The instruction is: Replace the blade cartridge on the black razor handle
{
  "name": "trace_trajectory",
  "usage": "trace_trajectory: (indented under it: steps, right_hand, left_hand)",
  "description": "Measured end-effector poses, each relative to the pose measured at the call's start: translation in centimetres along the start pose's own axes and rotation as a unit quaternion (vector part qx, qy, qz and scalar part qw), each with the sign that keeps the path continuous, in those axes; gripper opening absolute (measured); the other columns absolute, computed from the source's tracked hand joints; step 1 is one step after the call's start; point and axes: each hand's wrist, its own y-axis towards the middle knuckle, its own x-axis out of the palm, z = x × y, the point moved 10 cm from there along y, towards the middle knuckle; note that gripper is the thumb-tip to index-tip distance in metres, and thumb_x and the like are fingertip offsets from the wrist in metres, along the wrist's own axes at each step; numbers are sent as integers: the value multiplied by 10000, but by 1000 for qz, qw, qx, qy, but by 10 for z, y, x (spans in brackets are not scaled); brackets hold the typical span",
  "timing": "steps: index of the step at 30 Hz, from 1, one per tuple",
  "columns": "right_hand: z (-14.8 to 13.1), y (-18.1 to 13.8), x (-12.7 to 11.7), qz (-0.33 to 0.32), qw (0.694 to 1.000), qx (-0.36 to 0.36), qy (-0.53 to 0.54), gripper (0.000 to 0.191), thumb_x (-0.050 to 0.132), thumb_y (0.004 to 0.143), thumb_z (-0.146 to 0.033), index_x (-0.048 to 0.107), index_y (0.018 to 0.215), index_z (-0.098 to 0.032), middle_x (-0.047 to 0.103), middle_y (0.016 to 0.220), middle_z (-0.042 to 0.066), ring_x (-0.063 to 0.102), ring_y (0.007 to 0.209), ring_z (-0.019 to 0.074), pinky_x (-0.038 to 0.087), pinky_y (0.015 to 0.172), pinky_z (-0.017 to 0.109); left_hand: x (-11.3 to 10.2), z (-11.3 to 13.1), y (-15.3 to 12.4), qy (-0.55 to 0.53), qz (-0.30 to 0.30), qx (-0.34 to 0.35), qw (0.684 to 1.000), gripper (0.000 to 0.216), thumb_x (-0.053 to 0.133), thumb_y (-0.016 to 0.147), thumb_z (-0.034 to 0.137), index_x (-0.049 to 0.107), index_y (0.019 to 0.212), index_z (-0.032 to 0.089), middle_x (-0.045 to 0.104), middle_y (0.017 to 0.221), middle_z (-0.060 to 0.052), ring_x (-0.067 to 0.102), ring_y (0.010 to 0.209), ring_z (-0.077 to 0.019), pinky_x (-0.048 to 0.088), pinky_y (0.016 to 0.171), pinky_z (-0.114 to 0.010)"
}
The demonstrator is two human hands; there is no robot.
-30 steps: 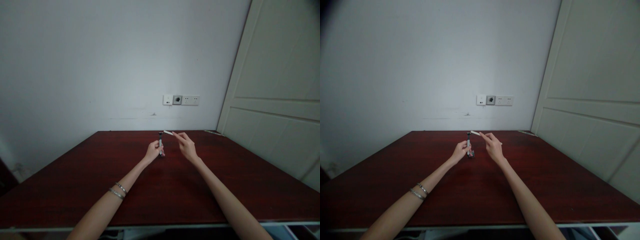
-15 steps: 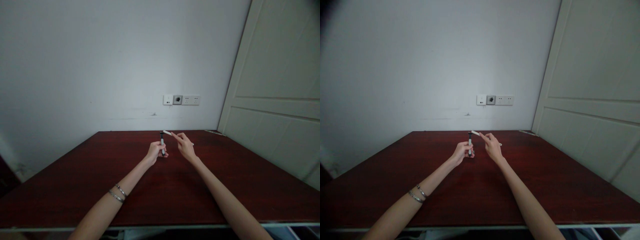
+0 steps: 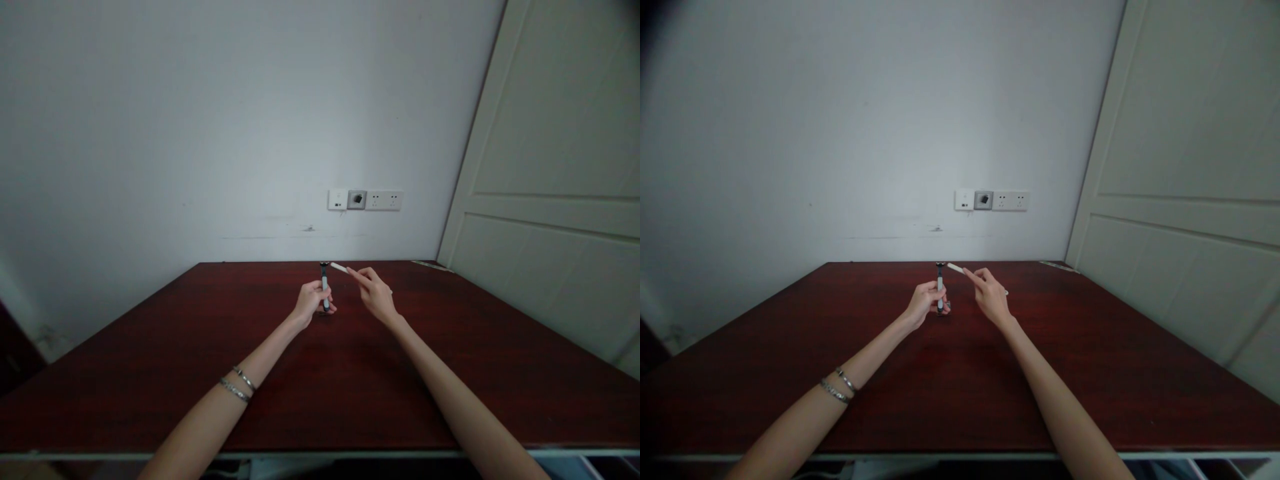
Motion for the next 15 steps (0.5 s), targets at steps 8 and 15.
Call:
trace_trajectory:
  steps: [8, 15]
  right_hand:
    - [-19, 4, 5, -4, 1000, -11, 10, 490, 356, 853, -96, 478, 1281, -303, 535, 971, 57, 546, 797, 139, 448, 636, 213]
    - [1, -1, -3, -5, 1000, 15, 24, 452, 368, 856, -129, 512, 1257, -278, 544, 966, 67, 552, 783, 144, 450, 675, 230]
  left_hand:
    - [5, -5, -2, 34, -13, -18, 999, 225, 610, 722, 322, 493, 714, 130, 562, 572, -3, 594, 448, -131, 493, 439, -241]
    - [1, 6, 1, 23, -26, 19, 999, 264, 625, 703, 356, 490, 745, 134, 564, 605, 0, 591, 462, -131, 509, 466, -267]
